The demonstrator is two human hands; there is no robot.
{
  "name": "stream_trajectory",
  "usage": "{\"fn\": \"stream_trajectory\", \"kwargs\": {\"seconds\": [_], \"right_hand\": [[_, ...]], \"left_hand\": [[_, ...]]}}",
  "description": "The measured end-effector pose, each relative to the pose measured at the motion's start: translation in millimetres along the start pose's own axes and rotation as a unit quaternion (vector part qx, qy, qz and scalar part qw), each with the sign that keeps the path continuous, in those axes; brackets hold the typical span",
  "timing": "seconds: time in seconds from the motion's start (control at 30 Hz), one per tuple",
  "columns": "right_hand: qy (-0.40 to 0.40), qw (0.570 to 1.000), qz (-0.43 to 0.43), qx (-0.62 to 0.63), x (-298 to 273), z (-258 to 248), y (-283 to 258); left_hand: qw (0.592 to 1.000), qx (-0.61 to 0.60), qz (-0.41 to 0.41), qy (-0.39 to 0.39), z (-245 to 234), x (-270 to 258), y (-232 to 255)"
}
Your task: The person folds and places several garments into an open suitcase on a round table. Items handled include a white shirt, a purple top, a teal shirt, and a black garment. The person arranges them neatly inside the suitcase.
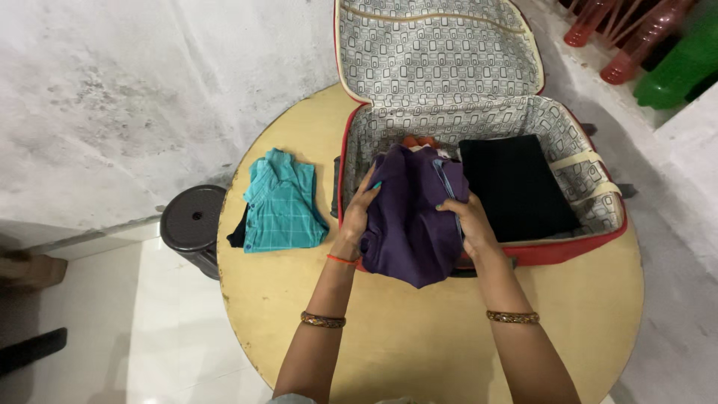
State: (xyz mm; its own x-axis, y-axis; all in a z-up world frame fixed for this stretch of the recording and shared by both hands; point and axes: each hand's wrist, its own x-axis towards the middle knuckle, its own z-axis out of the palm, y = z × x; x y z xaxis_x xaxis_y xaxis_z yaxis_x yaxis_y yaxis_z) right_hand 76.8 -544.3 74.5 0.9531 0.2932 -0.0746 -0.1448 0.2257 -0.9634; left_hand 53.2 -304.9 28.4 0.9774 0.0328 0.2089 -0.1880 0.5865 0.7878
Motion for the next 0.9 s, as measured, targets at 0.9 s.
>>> {"fn": "stream_trajectory", "kwargs": {"seconds": [0.9], "right_hand": [[0.046, 0.995, 0.081, -0.016, 108.1, -39.9, 32.5]], "left_hand": [[0.997, 0.069, -0.002, 0.037, -83.9, 99.4, -90.5]]}}
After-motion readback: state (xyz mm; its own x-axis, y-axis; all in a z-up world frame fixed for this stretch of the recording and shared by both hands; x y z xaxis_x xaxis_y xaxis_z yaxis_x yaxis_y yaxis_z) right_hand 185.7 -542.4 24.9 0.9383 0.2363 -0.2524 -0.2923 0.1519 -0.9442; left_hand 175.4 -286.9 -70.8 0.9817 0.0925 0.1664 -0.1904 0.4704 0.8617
